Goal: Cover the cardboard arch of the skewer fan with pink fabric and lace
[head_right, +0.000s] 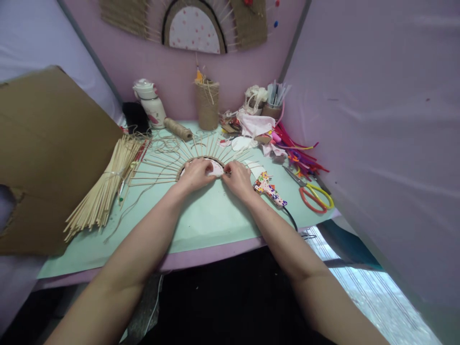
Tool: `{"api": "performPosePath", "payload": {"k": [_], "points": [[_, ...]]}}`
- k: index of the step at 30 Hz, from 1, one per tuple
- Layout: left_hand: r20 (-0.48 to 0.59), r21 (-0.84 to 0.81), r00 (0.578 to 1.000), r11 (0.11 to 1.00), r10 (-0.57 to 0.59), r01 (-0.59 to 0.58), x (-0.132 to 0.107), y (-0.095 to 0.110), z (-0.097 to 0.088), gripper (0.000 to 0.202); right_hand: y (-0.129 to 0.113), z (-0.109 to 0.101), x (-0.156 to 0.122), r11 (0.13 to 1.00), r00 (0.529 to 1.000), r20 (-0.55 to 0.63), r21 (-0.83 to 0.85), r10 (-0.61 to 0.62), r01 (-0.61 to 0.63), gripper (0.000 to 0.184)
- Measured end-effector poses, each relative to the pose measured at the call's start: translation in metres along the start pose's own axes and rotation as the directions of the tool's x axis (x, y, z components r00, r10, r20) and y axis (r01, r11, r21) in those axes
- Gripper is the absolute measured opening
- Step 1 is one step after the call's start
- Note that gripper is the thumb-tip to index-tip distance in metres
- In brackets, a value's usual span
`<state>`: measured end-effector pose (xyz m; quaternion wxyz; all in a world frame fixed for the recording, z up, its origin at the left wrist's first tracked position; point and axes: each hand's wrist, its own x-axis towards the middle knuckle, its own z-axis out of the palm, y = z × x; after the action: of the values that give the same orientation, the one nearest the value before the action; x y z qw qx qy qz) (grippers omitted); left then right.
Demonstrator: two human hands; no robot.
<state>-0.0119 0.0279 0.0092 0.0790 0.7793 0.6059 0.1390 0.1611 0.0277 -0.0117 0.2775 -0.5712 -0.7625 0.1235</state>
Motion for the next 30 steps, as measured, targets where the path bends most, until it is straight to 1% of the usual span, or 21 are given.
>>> {"api": "performPosePath", "payload": {"k": [3,6,9,13,18,25,30], "points": [[0.003,0.025,1.0,1.0,-0.013,0.013,-0.001,0.003,0.002,0.022,0.001,-0.002,-0.002,1.0,1.0,-0.019,-0.002,0.01,-0.01,0.008],[0.022,0.039,1.0,0.999,-0.009,0.009,-0.003,0.007,0.001,0.027,0.005,-0.006,-0.003,1.0,0.999,-0.029,0.002,0.025,-0.025,0.01],[-0.006,0.069,0.999,0.997,-0.033,0.033,-0.004,0.013,0.001,0.031,0.008,-0.006,-0.002,0.999,0.999,-0.009,0.004,0.032,-0.032,0.008],[-0.047,0.088,0.998,0.995,-0.047,0.051,-0.004,0.019,0.004,0.03,0.007,-0.005,-0.002,0.999,0.999,0.004,-0.002,0.037,-0.037,0.007],[-0.055,0.102,0.997,0.993,-0.046,0.052,-0.003,0.019,0.007,0.035,0.004,-0.007,-0.002,0.999,0.999,0.006,-0.006,0.042,-0.042,0.008],[-0.063,0.093,0.997,0.994,-0.043,0.049,-0.003,0.019,0.008,0.035,0.007,-0.006,-0.001,0.999,0.999,-0.007,-0.025,0.044,-0.044,0.008],[-0.074,0.113,0.996,0.992,-0.055,0.063,-0.003,0.02,0.007,0.031,0.006,-0.006,-0.001,0.999,0.999,-0.006,-0.041,0.036,-0.036,0.008]]}}
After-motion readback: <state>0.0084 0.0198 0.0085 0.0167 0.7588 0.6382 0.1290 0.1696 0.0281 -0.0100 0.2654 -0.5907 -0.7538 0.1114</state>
